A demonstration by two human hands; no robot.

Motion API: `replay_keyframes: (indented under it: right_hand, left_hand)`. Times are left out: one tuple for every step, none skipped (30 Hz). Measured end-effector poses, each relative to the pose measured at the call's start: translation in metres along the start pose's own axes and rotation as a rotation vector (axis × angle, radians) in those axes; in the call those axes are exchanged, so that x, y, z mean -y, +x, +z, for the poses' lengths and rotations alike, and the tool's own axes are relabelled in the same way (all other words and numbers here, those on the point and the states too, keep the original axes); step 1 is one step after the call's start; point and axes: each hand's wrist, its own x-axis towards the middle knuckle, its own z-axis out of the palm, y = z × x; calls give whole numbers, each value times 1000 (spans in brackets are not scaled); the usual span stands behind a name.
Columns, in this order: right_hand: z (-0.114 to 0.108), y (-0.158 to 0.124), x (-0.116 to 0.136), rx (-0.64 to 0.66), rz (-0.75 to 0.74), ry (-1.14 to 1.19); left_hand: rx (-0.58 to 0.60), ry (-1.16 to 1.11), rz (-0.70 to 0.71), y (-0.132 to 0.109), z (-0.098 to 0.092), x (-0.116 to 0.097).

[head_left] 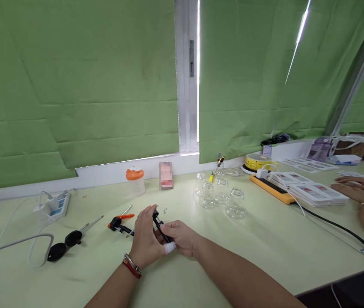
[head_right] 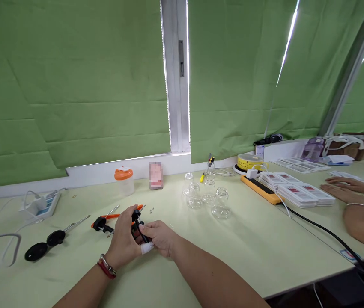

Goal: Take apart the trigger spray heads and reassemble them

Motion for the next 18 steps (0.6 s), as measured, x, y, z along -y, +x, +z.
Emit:
replay_keyframes:
  right_hand:
    - [0,0,0,9,5,3]
    - [1,-1,1,12,11,8]
    - [1,-1,1,9,16,12]
    - [2,-1,2,1,22,11]
    - [2,-1,2,-8,27,6]
    - [2,-1,3,-16,30,-1]
    - [2,-1,3,-22,29,-9]
    - [2,-1,3,-27,21,-17]
    - [2,0,2,-31,10,-24]
    - [2,0,2,-36,-2,-30]
    - [2,0,1,-41,-12,-35]
    - [3,0,1,-46,-21,-40]
    - [3,0,0,-50,-29,-45]
    - [3,0,0,-54,-36,-47]
    - [4,0,0,-56,-41,-47]
    - [5,-1,1,-60,-44,-44]
    - [5,-2,1,-65,-45,-40]
    - [6,-2,2,-70,-43,-36]
  left_hand:
    - [-8,7,4,0,0,0]
    - [-13,11,7,0,0,-1]
    - [-14,13,10,0,-1,-1]
    - [-13,13,11,0,-1,-1]
    - [-10,12,12,0,-1,-2]
    - [-8,14,11,0,0,-2]
    - [-6,17,11,1,0,-2]
    - [-4,24,11,1,0,-2]
    - [-5,32,12,1,0,-1]
    - [-5,39,14,1,0,-1]
    - [-4,46,16,1,1,-1]
    - [-5,52,19,1,1,0]
    - [-4,59,24,1,1,0]
    - [-3,66,29,1,2,1]
    - [-2,73,34,1,2,1]
    - [-3,82,39,1,2,1]
    - [-6,91,44,2,2,1]
    - [-5,97,48,2,2,1]
